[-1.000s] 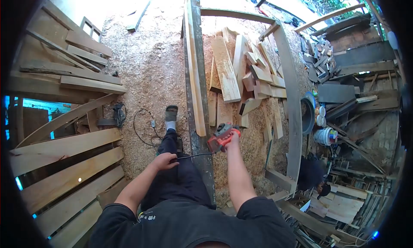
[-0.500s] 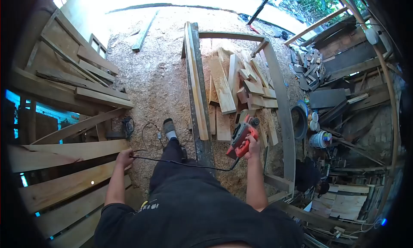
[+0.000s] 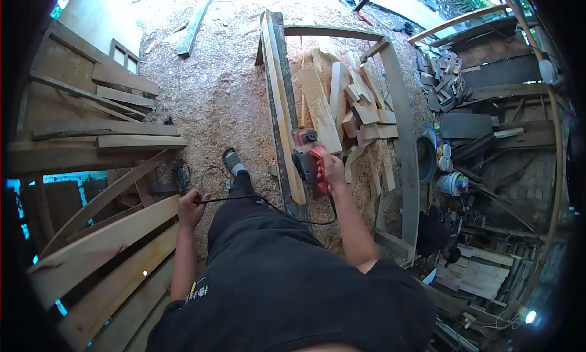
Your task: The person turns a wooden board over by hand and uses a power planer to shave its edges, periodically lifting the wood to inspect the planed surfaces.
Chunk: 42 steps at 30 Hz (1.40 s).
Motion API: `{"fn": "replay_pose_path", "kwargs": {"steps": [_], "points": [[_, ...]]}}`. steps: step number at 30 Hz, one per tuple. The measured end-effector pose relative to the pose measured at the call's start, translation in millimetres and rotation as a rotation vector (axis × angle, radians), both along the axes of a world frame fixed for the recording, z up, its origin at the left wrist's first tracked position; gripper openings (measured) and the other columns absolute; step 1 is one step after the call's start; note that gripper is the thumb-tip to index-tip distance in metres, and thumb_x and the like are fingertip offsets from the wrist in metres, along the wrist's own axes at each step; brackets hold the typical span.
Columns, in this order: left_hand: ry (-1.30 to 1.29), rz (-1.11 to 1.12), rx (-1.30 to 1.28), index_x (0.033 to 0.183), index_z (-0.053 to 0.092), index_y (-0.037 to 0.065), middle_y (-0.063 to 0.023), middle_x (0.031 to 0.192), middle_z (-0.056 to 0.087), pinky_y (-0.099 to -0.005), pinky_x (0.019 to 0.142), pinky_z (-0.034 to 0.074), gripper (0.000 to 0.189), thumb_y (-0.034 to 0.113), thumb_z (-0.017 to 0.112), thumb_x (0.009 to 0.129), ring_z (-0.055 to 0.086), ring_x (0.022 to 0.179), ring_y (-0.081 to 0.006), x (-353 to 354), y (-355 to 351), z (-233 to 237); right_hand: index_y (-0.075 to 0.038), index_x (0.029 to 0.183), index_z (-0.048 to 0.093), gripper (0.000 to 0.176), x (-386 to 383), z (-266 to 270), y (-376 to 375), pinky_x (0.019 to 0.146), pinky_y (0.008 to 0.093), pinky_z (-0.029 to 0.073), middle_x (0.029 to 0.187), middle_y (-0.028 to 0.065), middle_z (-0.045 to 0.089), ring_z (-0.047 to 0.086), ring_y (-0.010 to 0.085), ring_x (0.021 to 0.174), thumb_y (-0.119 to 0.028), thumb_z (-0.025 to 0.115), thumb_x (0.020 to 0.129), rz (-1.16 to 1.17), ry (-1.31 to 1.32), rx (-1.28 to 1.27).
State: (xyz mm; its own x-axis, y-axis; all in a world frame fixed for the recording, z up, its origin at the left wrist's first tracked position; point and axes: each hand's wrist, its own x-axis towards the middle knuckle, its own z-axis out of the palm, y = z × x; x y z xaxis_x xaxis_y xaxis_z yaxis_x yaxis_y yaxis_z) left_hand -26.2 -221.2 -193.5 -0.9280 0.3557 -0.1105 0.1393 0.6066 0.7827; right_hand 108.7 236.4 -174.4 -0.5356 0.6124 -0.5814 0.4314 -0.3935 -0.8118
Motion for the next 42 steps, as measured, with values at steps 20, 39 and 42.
{"fn": "replay_pose_path", "kwargs": {"steps": [20, 39, 42], "points": [[-0.173, -0.022, -0.025, 0.077, 0.055, 0.002, -0.0042, 0.059, 0.044, -0.0305, 0.052, 0.034, 0.033, 0.017, 0.079, 0.093, 0.039, 0.057, -0.0099, -295.4, 103.4, -19.7, -0.002, 0.079, 0.072, 0.045, -231.5, -115.1, 45.7, 0.058, 0.0361, 0.052, 0.061, 0.0085, 0.064, 0.065, 0.0198, 0.056, -0.040, 0.059, 0.100, 0.047, -0.320, 0.330], [-0.336, 0.146, -0.165, 0.077, 0.051, 0.003, 0.0039, 0.061, 0.040, -0.0270, 0.052, 0.029, 0.031, 0.011, 0.075, 0.096, 0.035, 0.059, -0.0052, -536.7, 256.1, -25.6, 0.001, 0.083, 0.069, 0.035, -516.1, -91.1, 148.2, 0.064, 0.0487, 0.051, 0.072, 0.0236, 0.065, 0.065, 0.0427, 0.067, -0.031, 0.063, 0.096, 0.088, -0.326, 0.557], [-0.327, 0.186, -0.126, 0.078, 0.052, 0.003, 0.0050, 0.063, 0.041, -0.0254, 0.053, 0.029, 0.029, 0.008, 0.074, 0.096, 0.036, 0.061, -0.0039, -543.8, 257.0, -22.4, 0.000, 0.085, 0.071, 0.035, -563.7, -88.0, 164.8, 0.065, 0.0489, 0.051, 0.072, 0.0233, 0.066, 0.067, 0.0424, 0.068, -0.032, 0.063, 0.097, 0.086, -0.332, 0.584]]}}
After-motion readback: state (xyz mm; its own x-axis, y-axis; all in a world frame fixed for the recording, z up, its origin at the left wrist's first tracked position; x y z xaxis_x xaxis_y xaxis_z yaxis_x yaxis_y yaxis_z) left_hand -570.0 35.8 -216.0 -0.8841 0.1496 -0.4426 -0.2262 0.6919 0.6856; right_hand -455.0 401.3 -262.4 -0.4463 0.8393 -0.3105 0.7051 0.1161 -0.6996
